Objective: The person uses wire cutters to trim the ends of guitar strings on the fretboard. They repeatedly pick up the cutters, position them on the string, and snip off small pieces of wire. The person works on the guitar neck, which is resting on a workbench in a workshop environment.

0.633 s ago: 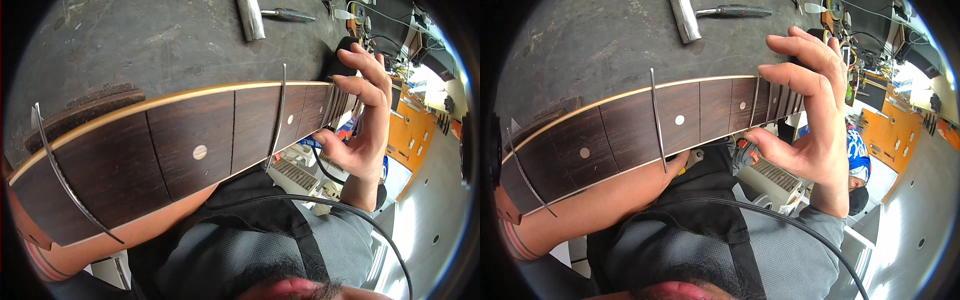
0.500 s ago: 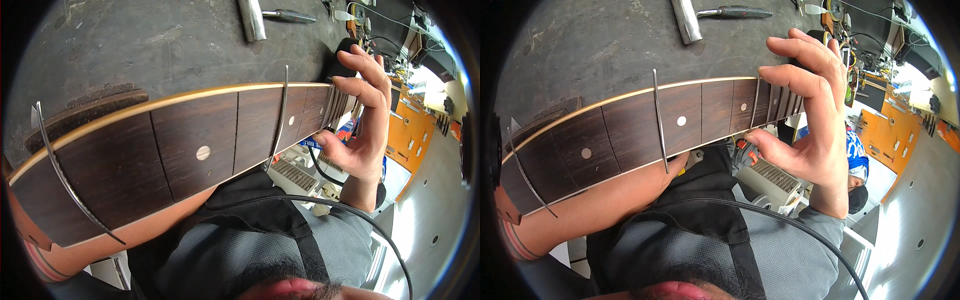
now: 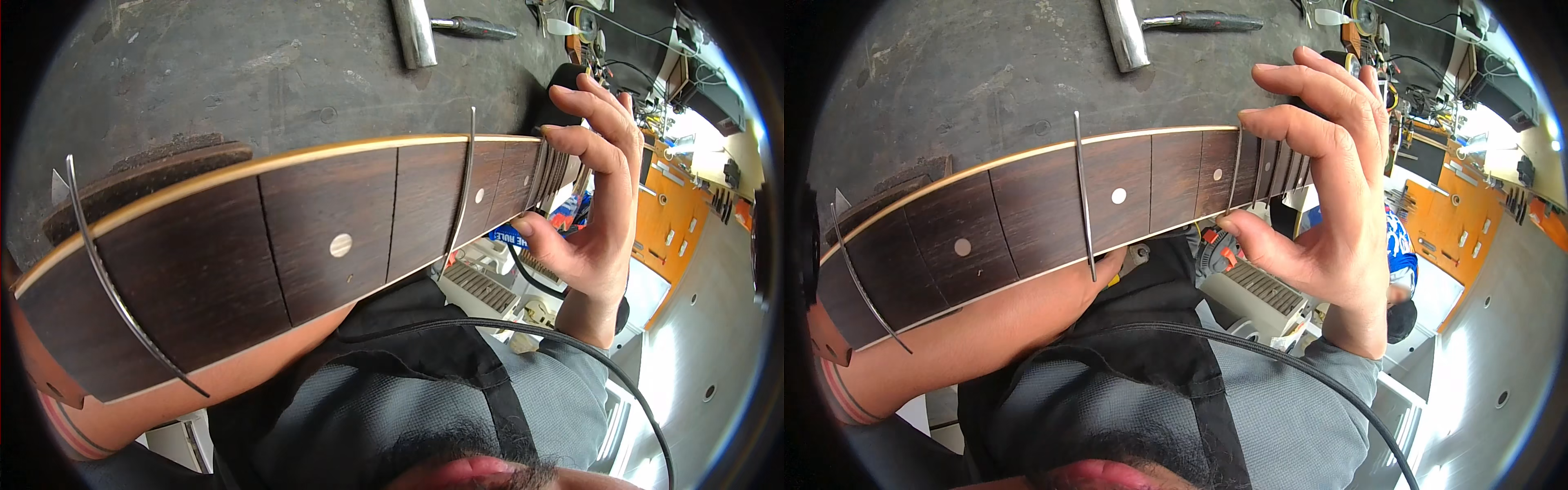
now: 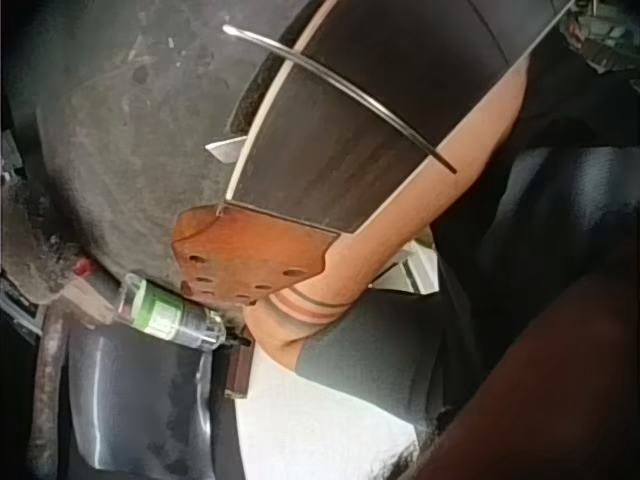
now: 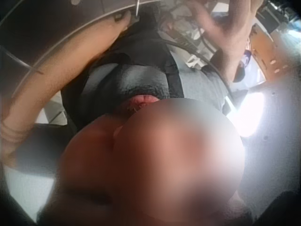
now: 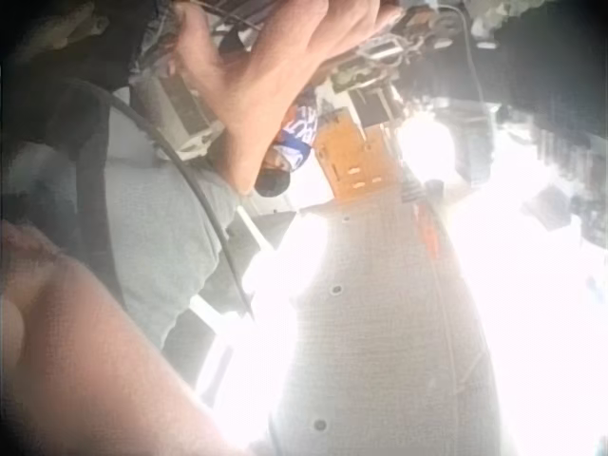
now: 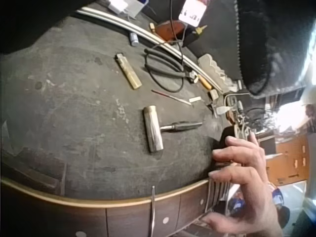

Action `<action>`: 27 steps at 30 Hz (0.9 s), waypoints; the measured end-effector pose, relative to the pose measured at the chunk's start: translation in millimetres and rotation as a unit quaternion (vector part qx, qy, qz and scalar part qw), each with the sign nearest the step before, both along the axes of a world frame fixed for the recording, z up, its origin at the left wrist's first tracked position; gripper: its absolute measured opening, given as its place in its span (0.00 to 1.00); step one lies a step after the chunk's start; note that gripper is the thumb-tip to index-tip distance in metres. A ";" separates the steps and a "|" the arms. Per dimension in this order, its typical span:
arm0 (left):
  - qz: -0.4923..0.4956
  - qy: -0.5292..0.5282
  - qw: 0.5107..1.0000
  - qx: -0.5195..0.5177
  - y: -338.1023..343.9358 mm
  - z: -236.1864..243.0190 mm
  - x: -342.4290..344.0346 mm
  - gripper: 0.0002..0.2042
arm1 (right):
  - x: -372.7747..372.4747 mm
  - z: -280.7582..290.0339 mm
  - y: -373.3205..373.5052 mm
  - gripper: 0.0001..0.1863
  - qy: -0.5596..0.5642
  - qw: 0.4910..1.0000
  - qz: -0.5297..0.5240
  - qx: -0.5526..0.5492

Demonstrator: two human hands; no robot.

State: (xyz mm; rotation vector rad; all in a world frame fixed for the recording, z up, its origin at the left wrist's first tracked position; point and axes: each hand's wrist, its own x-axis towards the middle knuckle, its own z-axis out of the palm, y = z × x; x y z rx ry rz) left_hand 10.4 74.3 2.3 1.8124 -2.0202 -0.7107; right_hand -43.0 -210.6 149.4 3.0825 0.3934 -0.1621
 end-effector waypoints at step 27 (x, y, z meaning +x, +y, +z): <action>-0.032 -0.010 0.999 -0.022 -6.7 -30.5 -16.2 0.35 | -29.7 5.5 73.4 0.25 -0.041 0.987 -0.086 -0.130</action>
